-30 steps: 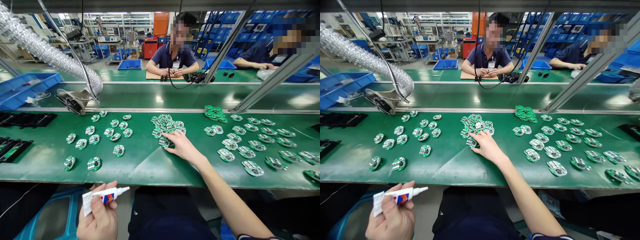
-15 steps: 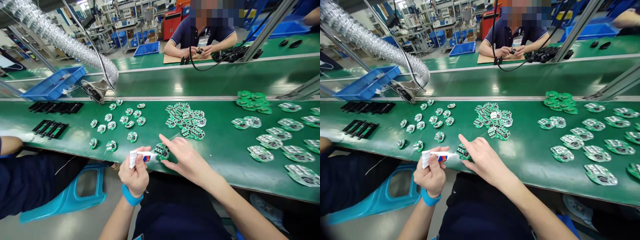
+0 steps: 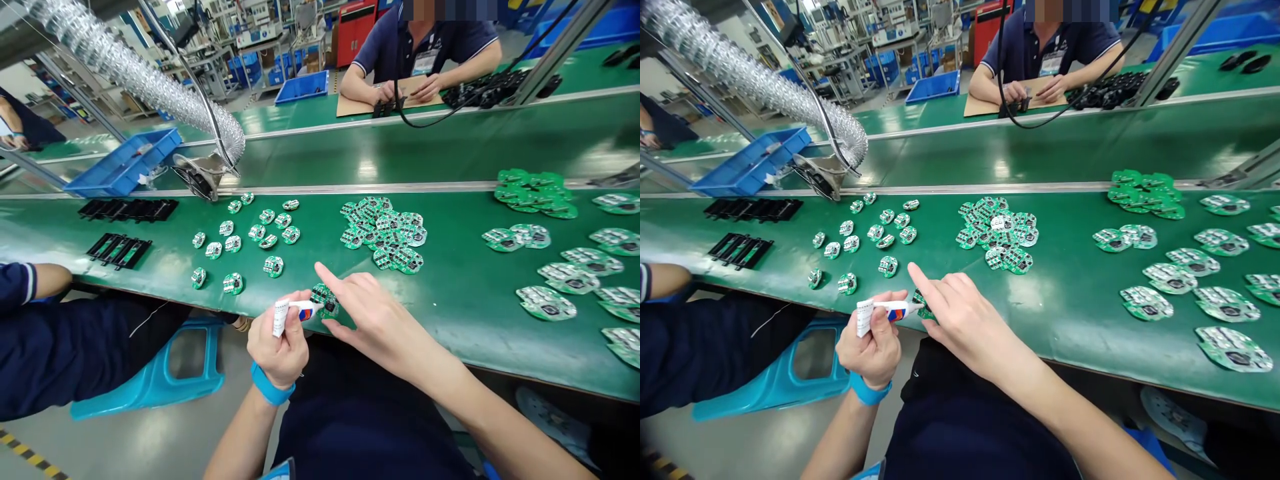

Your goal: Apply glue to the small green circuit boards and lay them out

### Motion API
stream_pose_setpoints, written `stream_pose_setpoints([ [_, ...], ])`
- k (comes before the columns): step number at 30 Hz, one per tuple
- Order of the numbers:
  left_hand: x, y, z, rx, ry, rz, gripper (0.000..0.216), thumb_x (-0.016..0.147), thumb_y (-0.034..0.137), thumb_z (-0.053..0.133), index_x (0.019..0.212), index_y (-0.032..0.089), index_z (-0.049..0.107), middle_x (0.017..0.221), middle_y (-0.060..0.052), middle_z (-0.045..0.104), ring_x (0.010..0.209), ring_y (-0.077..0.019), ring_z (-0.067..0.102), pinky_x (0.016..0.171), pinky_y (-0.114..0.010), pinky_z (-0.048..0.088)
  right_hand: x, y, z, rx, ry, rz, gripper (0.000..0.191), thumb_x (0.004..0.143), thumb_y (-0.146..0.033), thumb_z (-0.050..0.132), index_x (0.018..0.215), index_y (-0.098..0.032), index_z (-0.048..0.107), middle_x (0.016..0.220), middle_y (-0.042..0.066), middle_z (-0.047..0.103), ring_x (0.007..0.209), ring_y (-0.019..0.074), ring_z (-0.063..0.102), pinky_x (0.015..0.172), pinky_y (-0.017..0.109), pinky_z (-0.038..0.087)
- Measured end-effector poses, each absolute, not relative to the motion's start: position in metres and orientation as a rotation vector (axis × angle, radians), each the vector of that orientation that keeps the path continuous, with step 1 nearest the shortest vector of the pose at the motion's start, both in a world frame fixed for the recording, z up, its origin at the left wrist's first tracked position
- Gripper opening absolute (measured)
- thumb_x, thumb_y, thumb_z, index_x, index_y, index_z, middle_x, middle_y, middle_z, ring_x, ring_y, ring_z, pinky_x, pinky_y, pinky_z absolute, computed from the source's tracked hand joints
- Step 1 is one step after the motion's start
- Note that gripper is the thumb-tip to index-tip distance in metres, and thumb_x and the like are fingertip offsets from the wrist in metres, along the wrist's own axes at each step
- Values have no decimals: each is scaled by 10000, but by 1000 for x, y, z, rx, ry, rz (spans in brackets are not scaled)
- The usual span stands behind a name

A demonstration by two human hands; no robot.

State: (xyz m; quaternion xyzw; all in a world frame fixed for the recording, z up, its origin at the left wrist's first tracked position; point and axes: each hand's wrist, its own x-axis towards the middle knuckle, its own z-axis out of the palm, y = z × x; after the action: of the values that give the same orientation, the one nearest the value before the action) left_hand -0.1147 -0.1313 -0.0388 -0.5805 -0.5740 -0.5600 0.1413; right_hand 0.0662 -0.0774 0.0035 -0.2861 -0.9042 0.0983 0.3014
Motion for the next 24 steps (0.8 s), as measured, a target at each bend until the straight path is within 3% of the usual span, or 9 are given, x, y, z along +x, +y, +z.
stream_pose_setpoints([
  [17, -127, -124, -38, -1609, -1608, -1485, 149, 1011, 231, 640, 1072, 140, 741, 832, -67, 817, 676, -159, 766, 696, -242, 593, 66, -82, 6, -758, -2426, 292, 887, 1004, -138, 584, 1717, -153, 58, 1096, 127, 674, 1004, 295, 617, 895, 458, 567],
  [24, -116, -126, -35, -1558, -1610, -1674, 136, 997, 226, 664, 1079, 150, 741, 850, -56, 820, 668, -168, 770, 693, -267, 622, 67, -83, 7, -754, -2426, 281, 847, 1018, -160, 584, 1711, -138, 97, 1107, 135, 662, 1010, 297, 598, 895, 457, 563],
])
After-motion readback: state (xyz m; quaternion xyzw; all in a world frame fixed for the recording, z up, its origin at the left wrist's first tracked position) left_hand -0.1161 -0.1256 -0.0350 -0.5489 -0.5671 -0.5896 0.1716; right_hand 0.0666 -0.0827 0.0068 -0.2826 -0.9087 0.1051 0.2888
